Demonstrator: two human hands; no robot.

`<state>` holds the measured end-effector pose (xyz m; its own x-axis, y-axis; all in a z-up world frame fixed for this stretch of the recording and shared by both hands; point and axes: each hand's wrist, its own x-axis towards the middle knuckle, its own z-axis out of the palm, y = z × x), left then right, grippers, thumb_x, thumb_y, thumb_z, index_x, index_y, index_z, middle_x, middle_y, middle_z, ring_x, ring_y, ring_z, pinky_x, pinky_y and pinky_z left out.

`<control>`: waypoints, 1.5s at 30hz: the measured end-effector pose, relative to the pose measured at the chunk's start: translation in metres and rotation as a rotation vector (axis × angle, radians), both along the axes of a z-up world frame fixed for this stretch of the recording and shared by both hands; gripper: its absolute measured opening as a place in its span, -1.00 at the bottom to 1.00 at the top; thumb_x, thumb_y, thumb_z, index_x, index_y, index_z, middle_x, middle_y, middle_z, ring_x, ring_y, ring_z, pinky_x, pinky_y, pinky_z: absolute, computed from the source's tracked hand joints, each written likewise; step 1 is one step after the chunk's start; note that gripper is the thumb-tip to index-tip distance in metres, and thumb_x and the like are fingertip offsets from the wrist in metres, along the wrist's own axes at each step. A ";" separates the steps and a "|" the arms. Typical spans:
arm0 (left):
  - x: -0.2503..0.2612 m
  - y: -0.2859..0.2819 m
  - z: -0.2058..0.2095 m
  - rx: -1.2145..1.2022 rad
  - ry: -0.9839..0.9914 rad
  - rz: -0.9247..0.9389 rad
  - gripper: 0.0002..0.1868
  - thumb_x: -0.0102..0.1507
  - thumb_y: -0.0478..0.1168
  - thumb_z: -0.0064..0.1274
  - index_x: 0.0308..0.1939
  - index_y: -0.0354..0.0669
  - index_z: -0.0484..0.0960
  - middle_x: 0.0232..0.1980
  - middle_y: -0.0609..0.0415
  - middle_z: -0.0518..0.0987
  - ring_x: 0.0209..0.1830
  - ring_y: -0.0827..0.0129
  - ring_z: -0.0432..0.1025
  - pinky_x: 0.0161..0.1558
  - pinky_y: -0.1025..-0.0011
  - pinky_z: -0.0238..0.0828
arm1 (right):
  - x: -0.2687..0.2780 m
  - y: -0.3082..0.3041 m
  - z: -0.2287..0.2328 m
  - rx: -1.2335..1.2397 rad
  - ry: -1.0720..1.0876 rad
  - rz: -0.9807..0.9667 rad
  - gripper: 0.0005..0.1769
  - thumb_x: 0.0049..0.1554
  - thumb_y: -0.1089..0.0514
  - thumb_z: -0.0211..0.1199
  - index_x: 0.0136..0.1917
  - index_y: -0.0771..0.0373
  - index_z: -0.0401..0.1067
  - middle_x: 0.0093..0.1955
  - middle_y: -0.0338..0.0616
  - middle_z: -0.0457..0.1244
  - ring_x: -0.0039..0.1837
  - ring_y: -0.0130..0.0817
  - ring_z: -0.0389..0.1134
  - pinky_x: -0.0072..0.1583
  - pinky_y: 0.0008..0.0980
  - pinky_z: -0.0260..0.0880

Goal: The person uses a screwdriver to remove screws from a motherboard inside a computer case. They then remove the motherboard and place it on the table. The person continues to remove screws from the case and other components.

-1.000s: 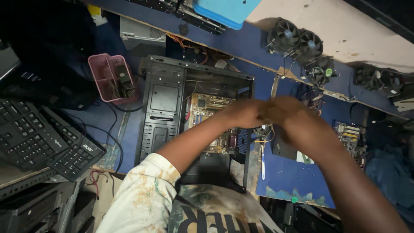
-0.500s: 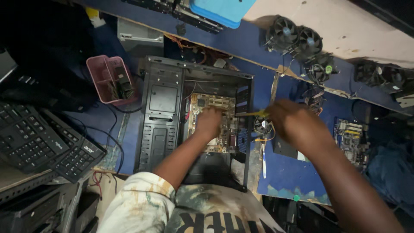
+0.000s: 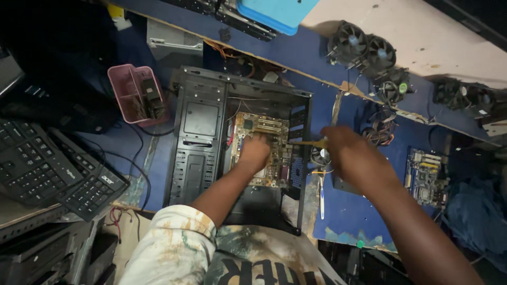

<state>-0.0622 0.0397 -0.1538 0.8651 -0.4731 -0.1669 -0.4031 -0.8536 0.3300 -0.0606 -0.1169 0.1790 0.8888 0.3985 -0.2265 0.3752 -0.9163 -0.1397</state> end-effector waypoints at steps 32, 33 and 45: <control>-0.002 0.003 0.000 -0.058 -0.032 0.043 -0.73 0.11 -0.27 0.13 -0.10 -0.13 0.72 0.04 -0.02 0.57 0.19 0.06 0.38 0.12 0.05 0.33 | 0.006 0.017 0.016 -0.130 0.110 0.157 -0.52 -0.02 0.30 0.12 0.21 0.20 0.37 0.05 0.04 0.27 -0.04 0.02 0.43 -0.03 -0.09 0.47; -0.002 0.002 -0.002 -0.054 -0.046 0.046 -0.75 0.11 -0.27 0.13 -0.13 -0.13 0.73 0.05 0.00 0.57 0.18 0.08 0.38 0.14 0.07 0.32 | 0.005 0.017 0.014 -0.171 0.079 0.188 -0.56 0.01 0.26 0.12 0.20 0.20 0.38 0.02 0.04 0.29 -0.07 0.02 0.44 -0.05 -0.09 0.48; 0.002 0.014 0.066 -0.418 -0.048 0.091 -0.36 -0.10 -0.05 0.35 0.03 -0.20 0.62 0.14 -0.16 0.55 0.14 -0.08 0.39 0.16 -0.05 0.27 | 0.019 0.036 0.015 -0.123 0.450 -0.286 -0.50 0.15 0.00 0.09 0.28 0.27 0.17 -0.13 0.26 0.40 -0.04 0.19 0.50 0.03 0.09 0.45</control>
<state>-0.0603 0.0533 -0.0876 0.9085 -0.4130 0.0644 -0.3559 -0.6835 0.6373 -0.0412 -0.0807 0.1942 0.7625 0.1022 -0.6389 0.0370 -0.9927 -0.1147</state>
